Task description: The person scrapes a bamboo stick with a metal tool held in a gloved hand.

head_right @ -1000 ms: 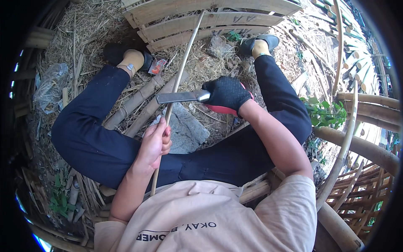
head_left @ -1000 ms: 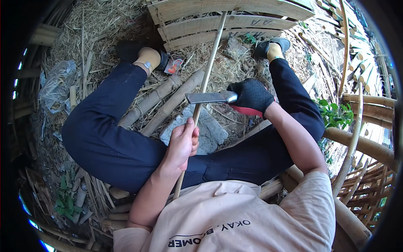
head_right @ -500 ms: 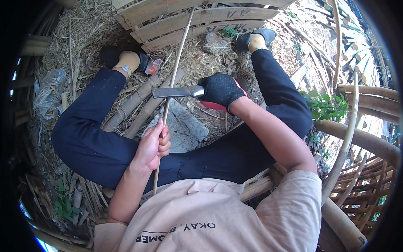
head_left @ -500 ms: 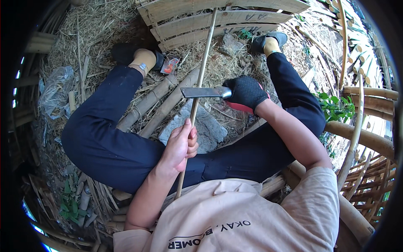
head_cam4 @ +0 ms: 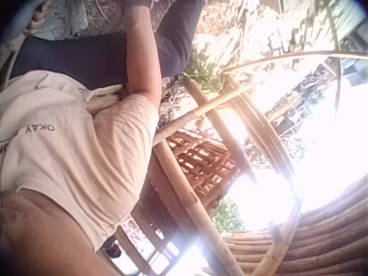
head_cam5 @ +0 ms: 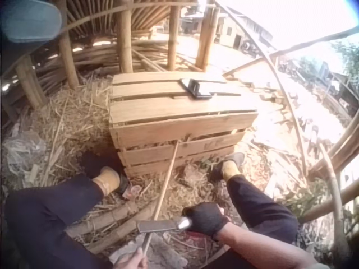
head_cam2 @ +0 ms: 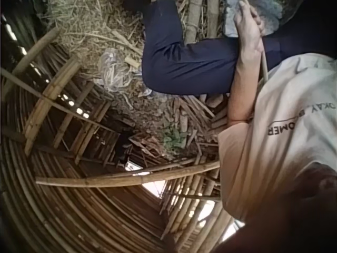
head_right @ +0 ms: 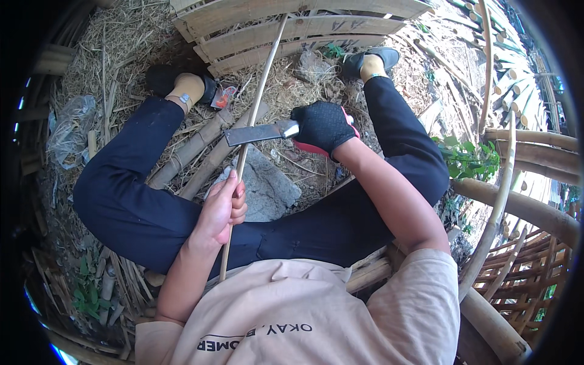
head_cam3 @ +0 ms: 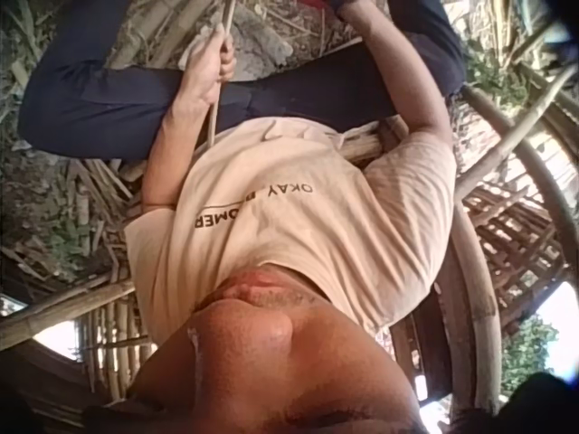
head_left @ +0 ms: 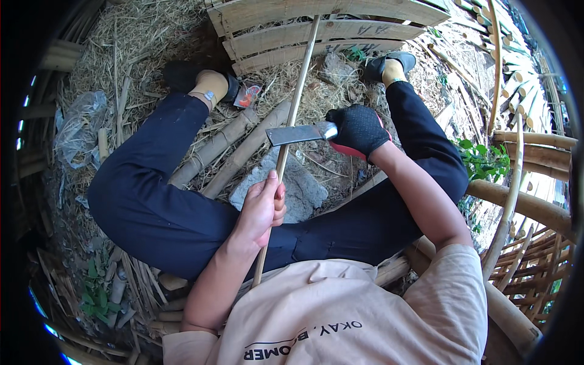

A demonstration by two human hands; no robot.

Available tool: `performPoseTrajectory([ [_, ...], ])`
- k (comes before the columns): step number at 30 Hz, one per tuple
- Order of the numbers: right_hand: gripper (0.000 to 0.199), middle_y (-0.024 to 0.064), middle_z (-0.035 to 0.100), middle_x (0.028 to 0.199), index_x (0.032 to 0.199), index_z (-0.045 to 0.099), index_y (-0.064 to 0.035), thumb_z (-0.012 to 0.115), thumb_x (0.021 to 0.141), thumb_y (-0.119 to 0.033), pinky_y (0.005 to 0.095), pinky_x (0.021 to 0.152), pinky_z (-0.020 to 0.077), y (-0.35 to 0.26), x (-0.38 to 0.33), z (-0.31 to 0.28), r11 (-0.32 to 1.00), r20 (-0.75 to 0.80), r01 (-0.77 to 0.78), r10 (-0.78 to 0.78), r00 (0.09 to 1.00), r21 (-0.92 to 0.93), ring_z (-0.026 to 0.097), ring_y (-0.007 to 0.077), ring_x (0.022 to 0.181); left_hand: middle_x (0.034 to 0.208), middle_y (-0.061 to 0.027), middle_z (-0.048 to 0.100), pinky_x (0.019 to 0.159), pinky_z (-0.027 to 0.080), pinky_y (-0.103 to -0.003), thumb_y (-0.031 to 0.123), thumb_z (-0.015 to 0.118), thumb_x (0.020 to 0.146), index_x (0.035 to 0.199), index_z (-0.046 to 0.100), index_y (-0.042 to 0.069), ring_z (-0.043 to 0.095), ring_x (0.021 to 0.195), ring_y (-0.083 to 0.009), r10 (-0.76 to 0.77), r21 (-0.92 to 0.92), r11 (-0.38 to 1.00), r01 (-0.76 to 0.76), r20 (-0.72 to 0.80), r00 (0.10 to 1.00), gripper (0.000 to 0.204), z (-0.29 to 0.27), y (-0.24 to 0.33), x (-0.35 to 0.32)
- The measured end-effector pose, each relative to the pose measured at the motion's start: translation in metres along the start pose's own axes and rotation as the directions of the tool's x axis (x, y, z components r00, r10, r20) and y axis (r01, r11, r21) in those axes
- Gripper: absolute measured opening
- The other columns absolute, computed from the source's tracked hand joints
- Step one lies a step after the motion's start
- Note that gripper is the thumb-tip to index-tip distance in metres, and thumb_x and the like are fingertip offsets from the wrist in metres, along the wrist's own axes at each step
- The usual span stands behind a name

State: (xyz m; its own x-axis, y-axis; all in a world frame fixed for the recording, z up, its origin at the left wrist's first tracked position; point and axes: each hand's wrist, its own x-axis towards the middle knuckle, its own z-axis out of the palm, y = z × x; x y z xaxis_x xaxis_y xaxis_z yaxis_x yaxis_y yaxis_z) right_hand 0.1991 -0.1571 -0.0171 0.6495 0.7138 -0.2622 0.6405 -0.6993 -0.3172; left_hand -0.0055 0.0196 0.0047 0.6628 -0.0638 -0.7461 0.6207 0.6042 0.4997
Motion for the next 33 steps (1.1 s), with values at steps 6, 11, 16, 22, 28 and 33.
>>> performPoseTrajectory([
  [6,0.031,0.0179,0.072,0.090,0.100,0.075,-0.0157,0.066,0.081,-0.038,0.0449,0.081,0.0544,0.047,0.012,-0.017,0.965,-0.090,-0.262,0.259,0.962,-0.026,0.070,0.0368,0.087,0.054,0.0103,0.023,0.036,0.015,-0.021,0.042,0.037,0.108,0.077,0.044,0.015,0.018,0.041,-0.0017,-0.006,0.009,1.000,0.007,-0.043,0.999,0.042,0.003,-0.003,-0.004],
  [11,0.027,0.0153,0.072,0.086,0.098,0.073,-0.0157,0.067,0.080,-0.034,0.0467,0.079,0.0542,0.005,-0.004,-0.010,0.988,-0.032,-0.097,0.102,0.994,0.118,0.069,0.0370,0.083,0.054,0.0112,0.026,0.037,0.015,-0.021,0.042,0.038,0.108,0.078,0.046,0.014,0.021,0.040,-0.0005,0.027,0.048,0.999,-0.023,-0.087,0.996,0.042,0.006,-0.001,-0.001],
  [16,0.027,0.0177,0.071,0.084,0.095,0.073,-0.0145,0.064,0.080,-0.035,0.0465,0.078,0.0546,-0.035,-0.017,-0.004,0.997,0.181,0.016,-0.030,0.983,0.078,0.069,0.0378,0.082,0.055,0.0108,0.030,0.037,0.016,-0.020,0.041,0.040,0.108,0.079,0.048,0.012,0.024,0.041,0.0002,0.094,0.151,0.986,-0.071,-0.154,0.984,0.042,0.007,-0.004,0.002],
  [22,0.024,0.0162,0.071,0.081,0.092,0.074,-0.0146,0.065,0.076,-0.031,0.0457,0.075,0.0555,-0.026,-0.014,0.008,0.998,0.137,0.030,-0.036,0.990,0.050,0.070,0.0360,0.079,0.053,0.0072,0.036,0.040,0.022,-0.023,0.039,0.038,0.108,0.073,0.050,0.010,0.031,0.043,-0.0027,0.190,0.306,0.944,-0.125,-0.193,0.963,0.047,0.008,-0.008,0.006],
  [28,0.024,0.0159,0.071,0.079,0.091,0.074,-0.0154,0.065,0.074,-0.029,0.0454,0.072,0.0558,-0.022,-0.008,0.007,1.000,0.123,0.006,-0.007,0.992,0.002,0.071,0.0352,0.078,0.053,0.0096,0.029,0.036,0.017,-0.021,0.042,0.037,0.108,0.078,0.045,0.012,0.025,0.039,-0.0013,0.216,0.337,0.929,-0.150,-0.167,0.962,0.043,0.005,-0.011,0.006],
  [33,0.026,0.0166,0.071,0.082,0.094,0.075,-0.0143,0.065,0.076,-0.030,0.0449,0.076,0.0560,-0.008,-0.001,0.007,0.994,0.037,-0.103,0.102,0.994,0.031,0.070,0.0357,0.080,0.052,0.0096,0.029,0.036,0.017,-0.021,0.041,0.037,0.108,0.078,0.044,0.012,0.025,0.039,-0.0012,0.222,0.327,0.931,-0.160,-0.160,0.962,0.042,0.005,-0.012,0.003],
])
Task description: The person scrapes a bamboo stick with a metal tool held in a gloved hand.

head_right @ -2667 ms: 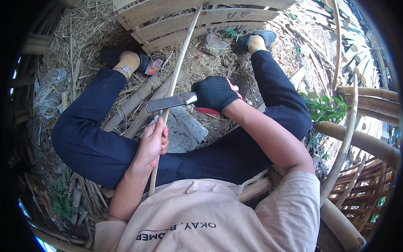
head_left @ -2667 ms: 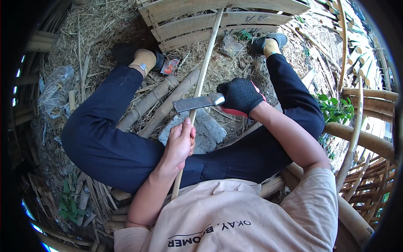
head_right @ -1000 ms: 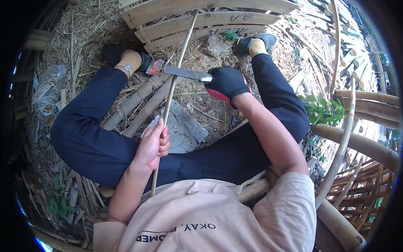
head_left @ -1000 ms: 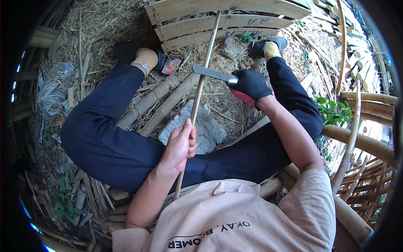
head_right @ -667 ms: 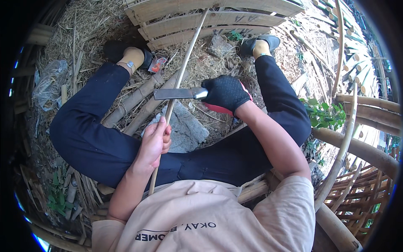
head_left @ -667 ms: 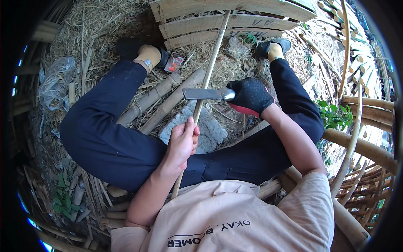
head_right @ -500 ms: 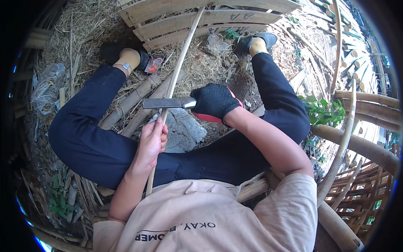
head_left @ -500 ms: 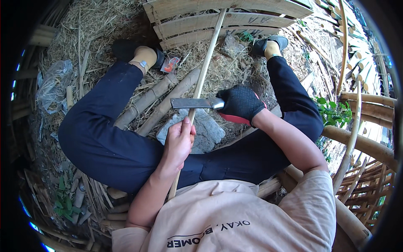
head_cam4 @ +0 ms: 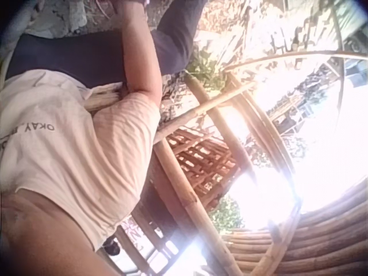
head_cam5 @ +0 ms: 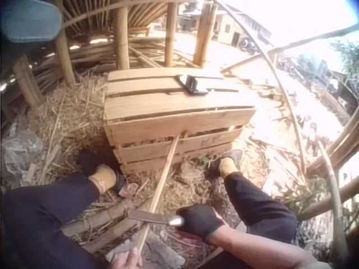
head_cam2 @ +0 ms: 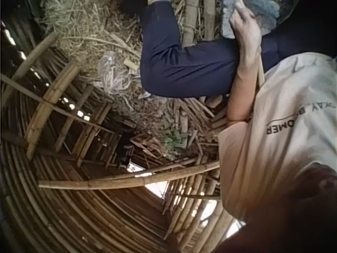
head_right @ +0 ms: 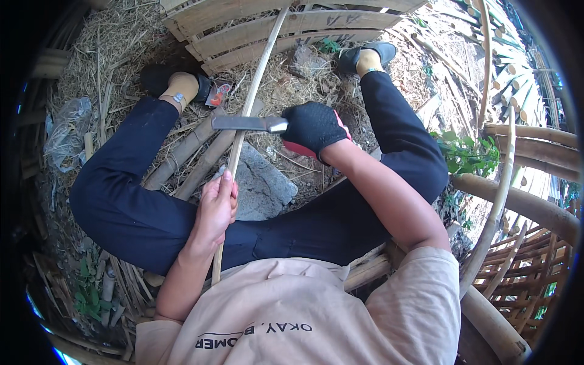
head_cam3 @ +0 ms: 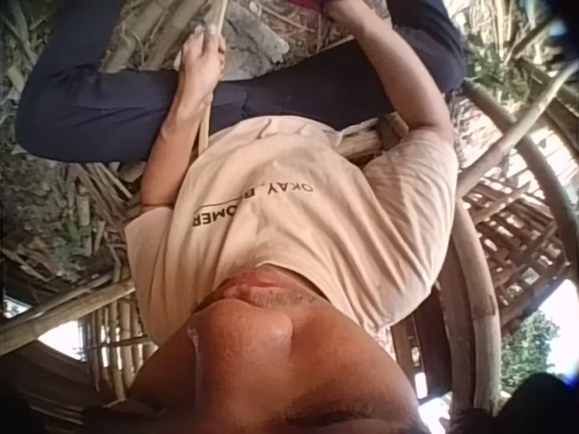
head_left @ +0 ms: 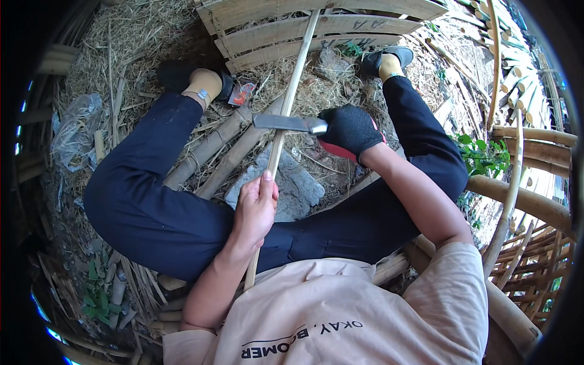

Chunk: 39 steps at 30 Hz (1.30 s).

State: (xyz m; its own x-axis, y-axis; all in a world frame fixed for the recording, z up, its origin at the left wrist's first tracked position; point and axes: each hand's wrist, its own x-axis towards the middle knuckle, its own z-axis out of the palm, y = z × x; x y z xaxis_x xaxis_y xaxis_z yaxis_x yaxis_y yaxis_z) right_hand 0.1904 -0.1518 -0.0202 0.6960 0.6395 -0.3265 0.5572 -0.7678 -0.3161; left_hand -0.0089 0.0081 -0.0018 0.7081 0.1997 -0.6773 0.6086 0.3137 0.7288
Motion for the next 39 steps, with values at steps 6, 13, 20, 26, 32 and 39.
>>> performPoseTrajectory([
  [6,0.029,0.0184,0.072,0.086,0.098,0.075,-0.0136,0.066,0.083,-0.037,0.0459,0.077,0.0544,0.034,0.011,-0.013,0.995,-0.089,-0.096,0.099,0.991,0.033,0.069,0.0384,0.080,0.053,0.0093,0.031,0.037,0.017,-0.022,0.039,0.038,0.108,0.077,0.046,0.012,0.025,0.040,-0.0011,-0.047,-0.091,0.995,0.048,0.013,0.999,0.042,0.002,0.009,-0.003],
  [13,0.026,0.0170,0.071,0.084,0.096,0.072,-0.0151,0.067,0.078,-0.033,0.0461,0.077,0.0549,-0.019,-0.017,-0.009,0.995,0.054,0.078,-0.082,0.995,0.069,0.069,0.0368,0.082,0.054,0.0108,0.029,0.037,0.015,-0.020,0.040,0.040,0.108,0.079,0.047,0.012,0.023,0.040,0.0007,-0.096,-0.157,0.983,0.100,0.037,0.995,0.040,0.000,0.008,0.001],
  [20,0.024,0.0155,0.071,0.081,0.093,0.074,-0.0148,0.066,0.076,-0.031,0.0451,0.075,0.0554,-0.023,-0.018,-0.001,0.993,0.114,0.116,-0.118,0.986,0.024,0.070,0.0359,0.080,0.054,0.0081,0.034,0.039,0.020,-0.023,0.037,0.040,0.108,0.073,0.048,0.011,0.029,0.043,-0.0021,0.007,0.011,1.000,-0.007,-0.038,0.999,0.045,0.002,0.002,0.005],
  [26,0.024,0.0178,0.070,0.080,0.090,0.072,-0.0128,0.068,0.078,-0.033,0.0471,0.073,0.0552,-0.009,-0.010,0.006,0.992,0.076,0.124,-0.123,0.989,-0.004,0.069,0.0380,0.078,0.053,0.0102,0.030,0.037,0.018,-0.021,0.041,0.038,0.108,0.077,0.045,0.013,0.025,0.040,-0.0004,0.020,0.014,1.000,-0.020,-0.001,1.000,0.042,0.001,-0.001,0.005],
  [32,0.024,0.0177,0.071,0.082,0.093,0.073,-0.0135,0.067,0.079,-0.031,0.0471,0.075,0.0550,0.032,0.009,-0.013,0.997,-0.081,-0.055,0.050,0.995,-0.059,0.069,0.0379,0.079,0.054,0.0071,0.034,0.041,0.022,-0.024,0.036,0.038,0.109,0.071,0.047,0.011,0.030,0.044,-0.0032,-0.013,-0.013,1.000,0.013,-0.005,1.000,0.047,-0.001,0.000,-0.002],
  [39,0.029,0.0180,0.071,0.086,0.097,0.073,-0.0141,0.066,0.083,-0.039,0.0466,0.078,0.0542,0.025,-0.002,-0.008,0.997,-0.067,-0.055,0.060,0.996,0.062,0.069,0.0381,0.084,0.054,0.0112,0.027,0.037,0.016,-0.020,0.040,0.040,0.108,0.078,0.046,0.014,0.022,0.040,0.0000,-0.118,-0.204,0.971,0.127,0.056,0.991,0.040,-0.001,0.012,-0.003],
])
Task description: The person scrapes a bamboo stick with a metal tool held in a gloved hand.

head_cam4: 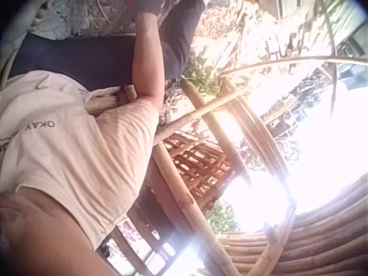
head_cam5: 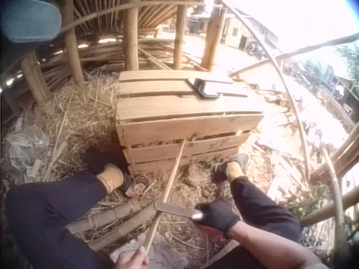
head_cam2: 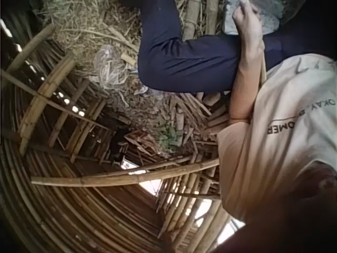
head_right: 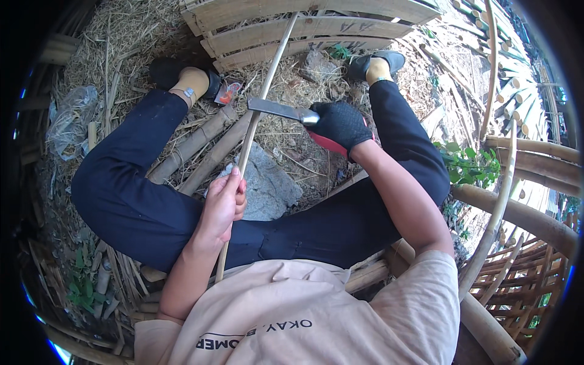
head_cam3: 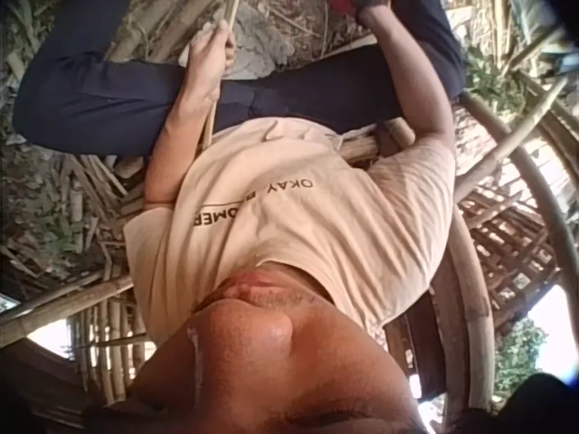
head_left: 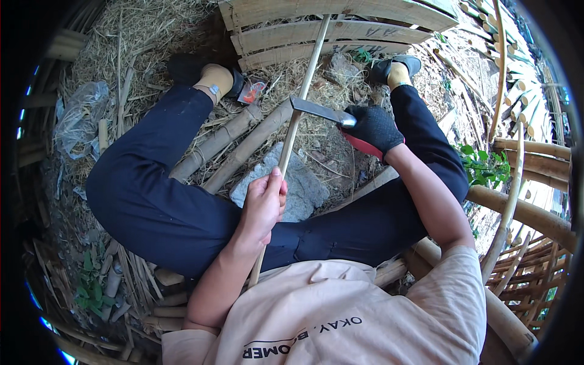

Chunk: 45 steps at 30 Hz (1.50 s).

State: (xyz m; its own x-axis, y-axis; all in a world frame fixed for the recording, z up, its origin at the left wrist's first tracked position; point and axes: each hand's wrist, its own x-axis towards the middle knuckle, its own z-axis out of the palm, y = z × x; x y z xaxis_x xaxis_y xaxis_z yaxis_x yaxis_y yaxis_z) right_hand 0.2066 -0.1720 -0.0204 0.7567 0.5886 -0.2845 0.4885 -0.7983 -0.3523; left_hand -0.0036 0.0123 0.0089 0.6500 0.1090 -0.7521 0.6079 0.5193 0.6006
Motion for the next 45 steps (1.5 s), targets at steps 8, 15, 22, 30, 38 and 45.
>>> performPoseTrajectory([
  [8,0.026,0.0174,0.071,0.083,0.093,0.073,-0.0146,0.067,0.079,-0.035,0.0462,0.077,0.0548,-0.046,-0.023,0.002,0.975,0.224,0.220,-0.207,0.952,-0.031,0.069,0.0376,0.081,0.053,0.0112,0.024,0.036,0.015,-0.021,0.042,0.037,0.108,0.078,0.045,0.015,0.019,0.040,-0.0009,-0.074,-0.064,0.995,0.078,0.063,0.995,0.042,-0.004,0.000,0.001],
  [15,0.024,0.0162,0.072,0.084,0.092,0.074,-0.0145,0.067,0.077,-0.031,0.0450,0.078,0.0557,-0.020,-0.004,0.004,0.995,0.129,0.091,-0.084,0.988,-0.051,0.070,0.0355,0.082,0.053,0.0098,0.024,0.036,0.014,-0.022,0.044,0.035,0.108,0.077,0.042,0.014,0.019,0.040,-0.0013,-0.059,-0.013,0.998,0.060,0.076,0.995,0.043,-0.001,-0.002,0.001],
  [22,0.026,0.0178,0.071,0.085,0.094,0.075,-0.0135,0.067,0.078,-0.032,0.0462,0.077,0.0552,-0.006,0.008,0.007,1.000,0.009,0.012,-0.012,1.000,-0.029,0.069,0.0374,0.080,0.054,0.0096,0.025,0.036,0.015,-0.021,0.043,0.035,0.108,0.077,0.042,0.014,0.020,0.039,-0.0013,-0.039,-0.021,0.999,0.041,0.083,0.996,0.043,-0.004,0.000,-0.001],
  [30,0.030,0.0182,0.071,0.087,0.098,0.074,-0.0135,0.067,0.081,-0.037,0.0468,0.079,0.0542,-0.001,0.011,-0.007,1.000,0.006,-0.008,0.008,1.000,-0.003,0.069,0.0386,0.084,0.054,0.0107,0.027,0.036,0.015,-0.021,0.042,0.039,0.108,0.078,0.045,0.014,0.021,0.039,-0.0005,-0.047,-0.051,0.997,0.050,0.059,0.997,0.041,-0.005,0.001,0.000],
  [38,0.027,0.0175,0.071,0.084,0.094,0.073,-0.0138,0.066,0.077,-0.034,0.0462,0.079,0.0547,-0.040,-0.015,0.005,0.982,0.226,0.191,-0.185,0.956,-0.006,0.069,0.0383,0.083,0.053,0.0107,0.025,0.036,0.015,-0.021,0.042,0.038,0.108,0.078,0.045,0.014,0.020,0.039,-0.0006,-0.057,-0.033,0.998,0.059,0.057,0.997,0.041,-0.005,0.001,0.003],
  [45,0.023,0.0159,0.071,0.082,0.090,0.074,-0.0150,0.067,0.075,-0.031,0.0450,0.075,0.0550,-0.032,-0.009,0.011,0.974,0.163,0.226,-0.219,0.962,-0.023,0.069,0.0364,0.080,0.053,0.0101,0.025,0.036,0.015,-0.022,0.046,0.037,0.107,0.077,0.043,0.014,0.019,0.039,-0.0014,-0.046,0.025,0.999,0.045,0.039,0.998,0.044,-0.001,0.000,0.004],
])
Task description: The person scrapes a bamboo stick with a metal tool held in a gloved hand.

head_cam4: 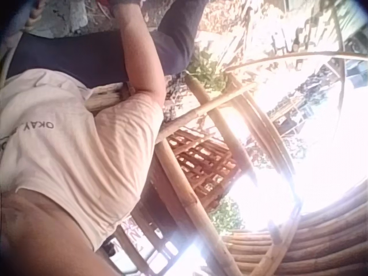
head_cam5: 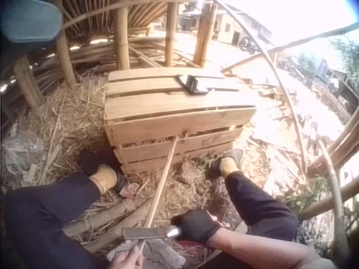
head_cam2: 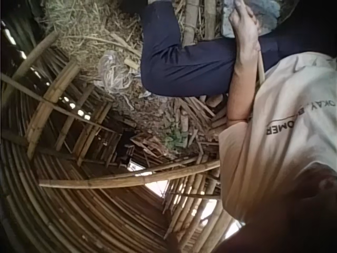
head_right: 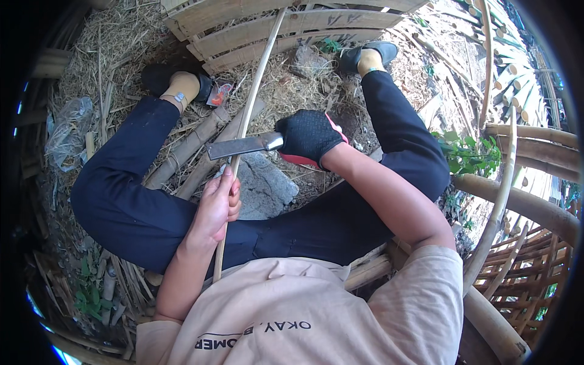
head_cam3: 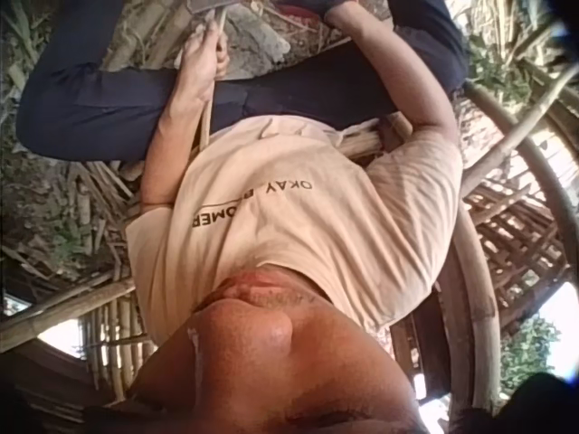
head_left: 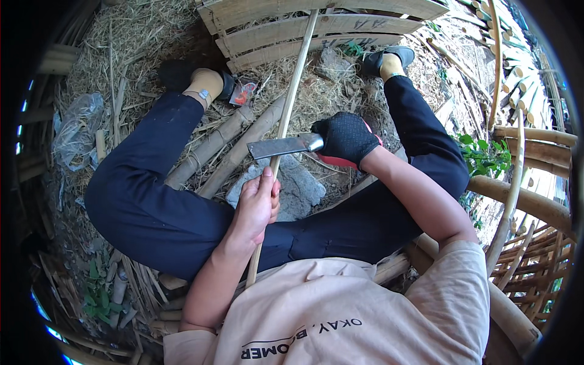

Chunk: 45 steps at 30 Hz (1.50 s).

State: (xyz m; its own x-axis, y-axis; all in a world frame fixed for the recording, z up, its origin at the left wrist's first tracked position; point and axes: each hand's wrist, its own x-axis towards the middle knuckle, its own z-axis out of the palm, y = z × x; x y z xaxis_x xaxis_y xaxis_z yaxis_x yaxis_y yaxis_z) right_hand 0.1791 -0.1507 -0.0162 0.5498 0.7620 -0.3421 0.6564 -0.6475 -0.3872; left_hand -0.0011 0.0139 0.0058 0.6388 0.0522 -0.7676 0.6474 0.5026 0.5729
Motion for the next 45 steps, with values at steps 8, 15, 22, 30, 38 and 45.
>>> performPoseTrajectory([
  [8,0.029,0.0197,0.070,0.085,0.095,0.074,-0.0117,0.067,0.082,-0.037,0.0475,0.077,0.0541,0.054,0.016,-0.018,0.978,-0.142,-0.206,0.206,0.968,0.011,0.069,0.0395,0.081,0.053,0.0099,0.024,0.036,0.015,-0.021,0.045,0.036,0.108,0.076,0.042,0.014,0.019,0.039,-0.0014,-0.006,-0.008,1.000,0.006,0.023,1.000,0.044,0.000,-0.001,-0.005],
  [15,0.032,0.0178,0.071,0.087,0.101,0.074,-0.0130,0.070,0.082,-0.039,0.0437,0.076,0.0539,0.044,0.013,-0.019,0.973,-0.210,-0.221,0.229,0.950,0.061,0.069,0.0370,0.082,0.054,0.0114,0.026,0.036,0.015,-0.020,0.042,0.040,0.107,0.079,0.045,0.013,0.021,0.040,-0.0002,0.031,-0.040,0.999,-0.032,-0.031,0.999,0.041,0.000,0.001,-0.004],
  [22,0.031,0.0162,0.070,0.082,0.101,0.072,-0.0108,0.077,0.081,-0.034,0.0418,0.070,0.0534,-0.001,-0.011,-0.022,0.988,-0.177,0.040,-0.013,0.984,0.151,0.069,0.0355,0.076,0.054,0.0119,0.026,0.037,0.016,-0.020,0.041,0.042,0.107,0.080,0.047,0.013,0.022,0.040,0.0006,0.022,-0.073,0.997,-0.023,-0.012,1.000,0.039,-0.002,0.001,-0.002],
  [30,0.027,0.0125,0.067,0.078,0.093,0.070,-0.0163,0.073,0.083,-0.040,0.0528,0.102,0.0410,0.016,-0.018,-0.028,0.983,-0.349,0.172,-0.183,0.919,-0.062,0.067,0.0348,0.081,0.055,0.0119,0.027,0.037,0.016,-0.021,0.041,0.043,0.107,0.080,0.048,0.013,0.022,0.041,0.0003,0.018,-0.070,0.997,-0.019,-0.009,1.000,0.039,-0.001,0.002,-0.002],
  [38,0.039,0.0161,0.068,0.081,0.095,0.069,-0.0108,0.073,0.084,-0.048,0.0445,0.069,0.0530,0.005,-0.024,-0.047,0.990,-0.229,-0.116,0.131,0.965,0.079,0.068,0.0376,0.080,0.055,0.0120,0.027,0.037,0.016,-0.021,0.042,0.043,0.107,0.080,0.048,0.013,0.022,0.041,0.0003,0.022,-0.084,0.996,-0.022,0.003,1.000,0.039,-0.003,0.000,-0.001],
  [45,0.036,0.0160,0.067,0.073,0.099,0.072,-0.0113,0.077,0.080,-0.041,0.0445,0.068,0.0536,0.017,-0.032,-0.055,0.985,-0.216,-0.035,-0.002,0.976,-0.168,0.068,0.0358,0.074,0.054,0.0123,0.028,0.037,0.016,-0.021,0.041,0.043,0.107,0.080,0.048,0.013,0.022,0.040,0.0005,0.018,-0.101,0.995,-0.016,0.016,1.000,0.039,-0.002,0.000,-0.001],
])
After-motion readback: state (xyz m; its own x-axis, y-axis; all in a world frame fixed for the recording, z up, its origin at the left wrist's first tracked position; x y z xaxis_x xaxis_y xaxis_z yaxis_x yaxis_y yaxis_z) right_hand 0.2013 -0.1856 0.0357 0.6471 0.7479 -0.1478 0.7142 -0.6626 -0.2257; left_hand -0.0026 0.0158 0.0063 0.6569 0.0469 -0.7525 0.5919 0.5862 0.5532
